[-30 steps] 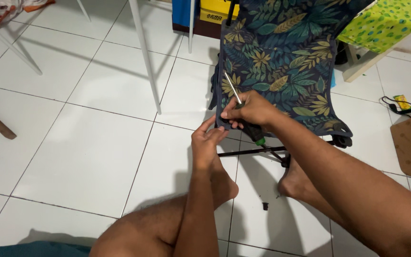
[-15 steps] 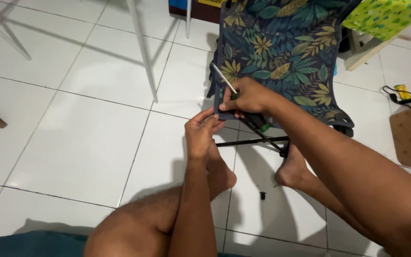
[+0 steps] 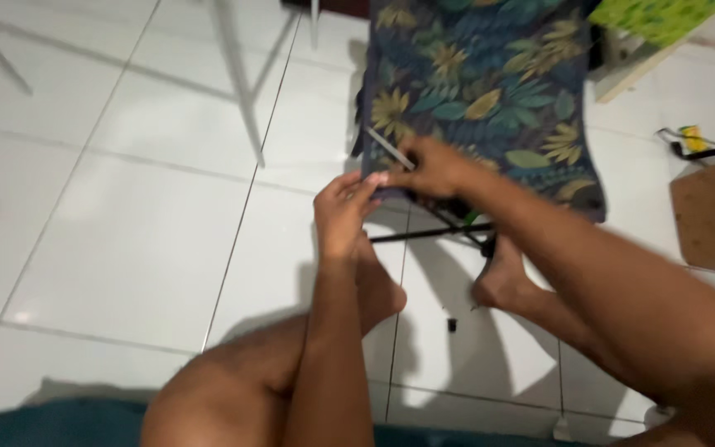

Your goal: The person sits on the floor and uses a screwdriver to unscrew the fabric seat from the frame of a folding chair, removing screws and pulling the fabric free. They then reattach the fabric to the frame, driving the screws back in at the corners and pressing the seat into place.

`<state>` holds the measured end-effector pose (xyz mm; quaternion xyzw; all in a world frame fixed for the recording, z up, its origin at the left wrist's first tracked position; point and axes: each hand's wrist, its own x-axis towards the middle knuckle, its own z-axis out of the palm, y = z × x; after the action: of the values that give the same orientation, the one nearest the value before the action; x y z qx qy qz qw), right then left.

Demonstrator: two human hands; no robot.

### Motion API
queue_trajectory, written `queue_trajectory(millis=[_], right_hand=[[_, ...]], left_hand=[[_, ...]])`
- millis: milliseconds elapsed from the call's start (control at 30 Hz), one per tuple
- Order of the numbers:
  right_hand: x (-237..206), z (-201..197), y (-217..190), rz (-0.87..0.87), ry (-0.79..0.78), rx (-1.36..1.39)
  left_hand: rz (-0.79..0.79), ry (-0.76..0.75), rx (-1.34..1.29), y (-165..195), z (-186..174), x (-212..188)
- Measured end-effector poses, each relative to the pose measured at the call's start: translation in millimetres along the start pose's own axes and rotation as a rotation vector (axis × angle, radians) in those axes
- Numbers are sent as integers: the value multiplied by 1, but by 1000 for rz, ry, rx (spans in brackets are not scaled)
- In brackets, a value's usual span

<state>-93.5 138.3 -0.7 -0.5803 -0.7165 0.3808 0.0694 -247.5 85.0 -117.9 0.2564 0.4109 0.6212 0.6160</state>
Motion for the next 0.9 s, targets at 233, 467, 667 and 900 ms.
queue_trajectory(millis=[233,467,667,900], right_hand=[[-90,35,78,36,432,753],[-228,131,227,700,438,960],[-213,137,237,776,294,697],[-224,178,264,648,554,431]], left_hand=[[-85,-90,-22,14,17,1],[-123,-58,326,6,23,3],[-186,-76,353,19,38,-9],[-321,-106,407,24,30,-4]])
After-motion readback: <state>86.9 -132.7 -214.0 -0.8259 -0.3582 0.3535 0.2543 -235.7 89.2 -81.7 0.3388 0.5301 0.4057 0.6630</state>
